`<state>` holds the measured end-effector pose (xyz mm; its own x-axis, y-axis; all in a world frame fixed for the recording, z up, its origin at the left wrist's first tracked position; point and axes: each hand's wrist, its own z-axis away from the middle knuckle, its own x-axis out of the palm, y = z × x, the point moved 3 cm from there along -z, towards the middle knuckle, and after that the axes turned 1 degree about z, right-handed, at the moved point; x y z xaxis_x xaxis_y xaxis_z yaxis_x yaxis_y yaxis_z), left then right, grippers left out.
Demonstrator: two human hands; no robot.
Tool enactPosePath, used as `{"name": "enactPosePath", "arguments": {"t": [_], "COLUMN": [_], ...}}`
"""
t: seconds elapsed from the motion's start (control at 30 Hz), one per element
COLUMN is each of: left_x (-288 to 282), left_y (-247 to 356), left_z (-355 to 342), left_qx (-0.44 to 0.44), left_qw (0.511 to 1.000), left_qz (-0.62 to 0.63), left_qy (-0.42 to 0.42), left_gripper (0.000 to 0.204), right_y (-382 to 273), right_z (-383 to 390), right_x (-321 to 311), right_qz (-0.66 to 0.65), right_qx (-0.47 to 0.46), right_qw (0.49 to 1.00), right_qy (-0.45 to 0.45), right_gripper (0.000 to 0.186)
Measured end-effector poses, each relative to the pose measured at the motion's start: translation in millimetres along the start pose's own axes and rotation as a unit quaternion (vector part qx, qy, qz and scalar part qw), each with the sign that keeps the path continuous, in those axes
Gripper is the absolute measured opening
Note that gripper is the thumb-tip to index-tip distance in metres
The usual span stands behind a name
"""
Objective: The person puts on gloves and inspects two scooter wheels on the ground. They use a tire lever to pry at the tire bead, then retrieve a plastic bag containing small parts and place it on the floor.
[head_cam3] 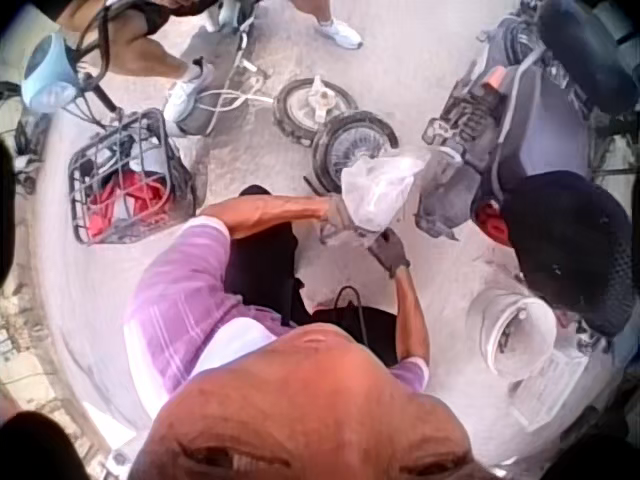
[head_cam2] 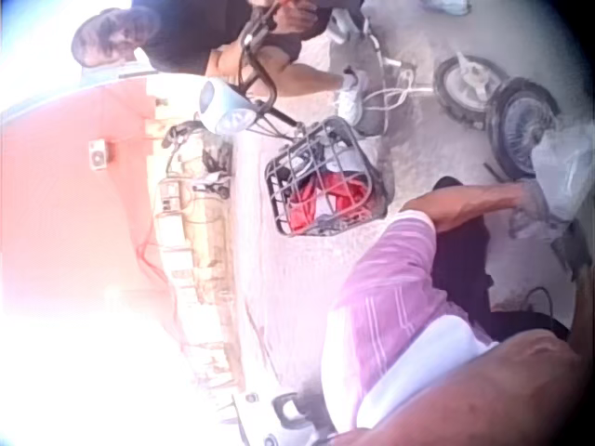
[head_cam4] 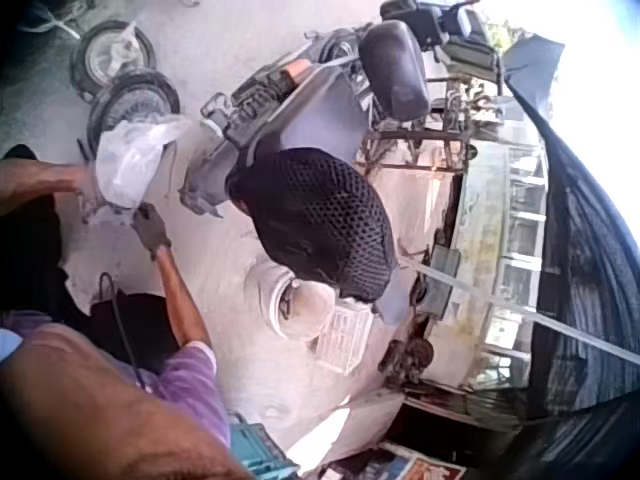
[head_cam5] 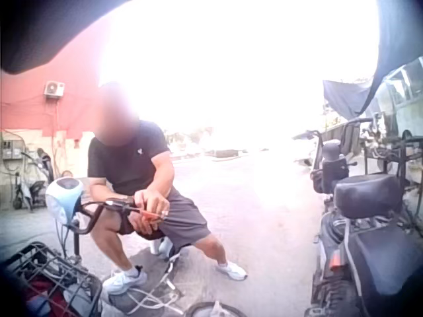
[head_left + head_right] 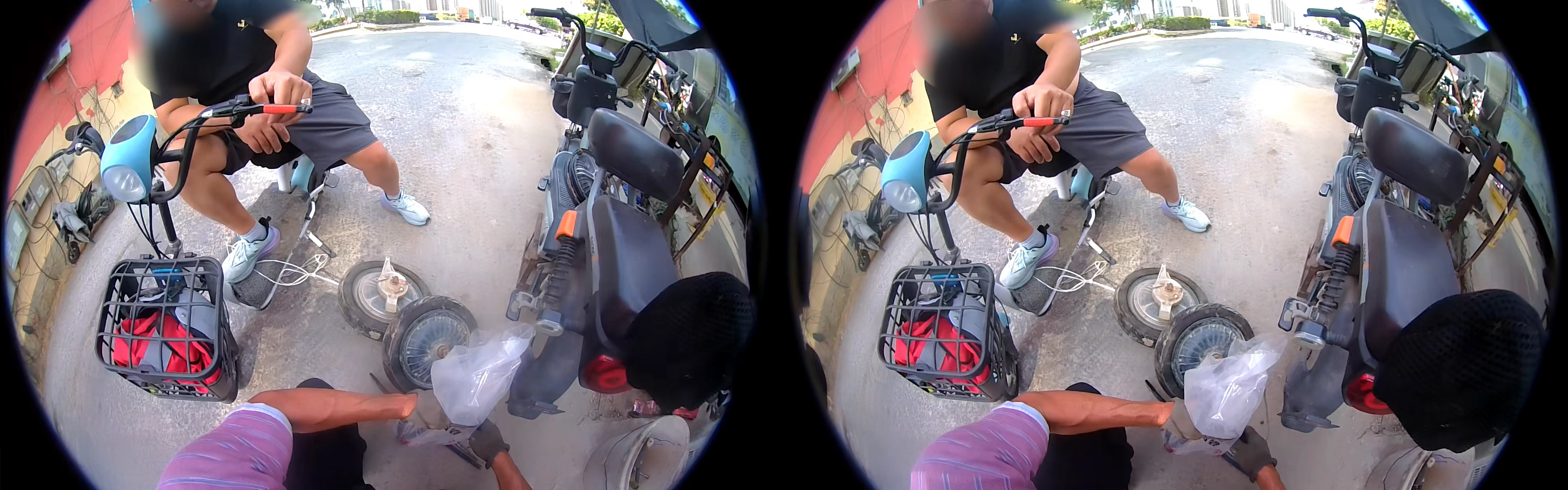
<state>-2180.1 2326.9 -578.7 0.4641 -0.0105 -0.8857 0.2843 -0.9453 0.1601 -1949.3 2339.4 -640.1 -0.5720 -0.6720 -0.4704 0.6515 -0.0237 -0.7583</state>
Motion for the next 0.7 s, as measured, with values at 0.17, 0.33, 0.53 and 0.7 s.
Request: {"name": "enactPosePath", "arguments": {"t": [0.17, 0.33, 0.53, 0.7], "left_x": [24, 18, -69, -113], "left_y": [-68, -102, -68, -46], "left_z": [17, 2, 4, -31], "left_qx": [-0.013, -0.242, -0.408, -0.469], "left_qw": [0.994, 0.966, 0.874, 0.847], "left_qz": [-0.103, 0.071, 0.176, 0.133], "left_qy": [0.043, 0.059, 0.196, 0.212], "left_gripper": [0.050, 0.044, 0.049, 0.047], "right_y": [36, 111, 37, 69], "right_z": [-106, -189, -171, -163], "right_x": [11, -13, -11, -12], "right_qz": [0.090, 0.091, -0.076, -0.108], "right_qx": [-0.107, -0.178, -0.091, -0.061], "right_qw": [0.983, 0.966, 0.962, 0.966], "right_qy": [0.122, 0.167, 0.244, 0.229], "right_gripper": [0.051, 0.043, 0.039, 0.049]}}
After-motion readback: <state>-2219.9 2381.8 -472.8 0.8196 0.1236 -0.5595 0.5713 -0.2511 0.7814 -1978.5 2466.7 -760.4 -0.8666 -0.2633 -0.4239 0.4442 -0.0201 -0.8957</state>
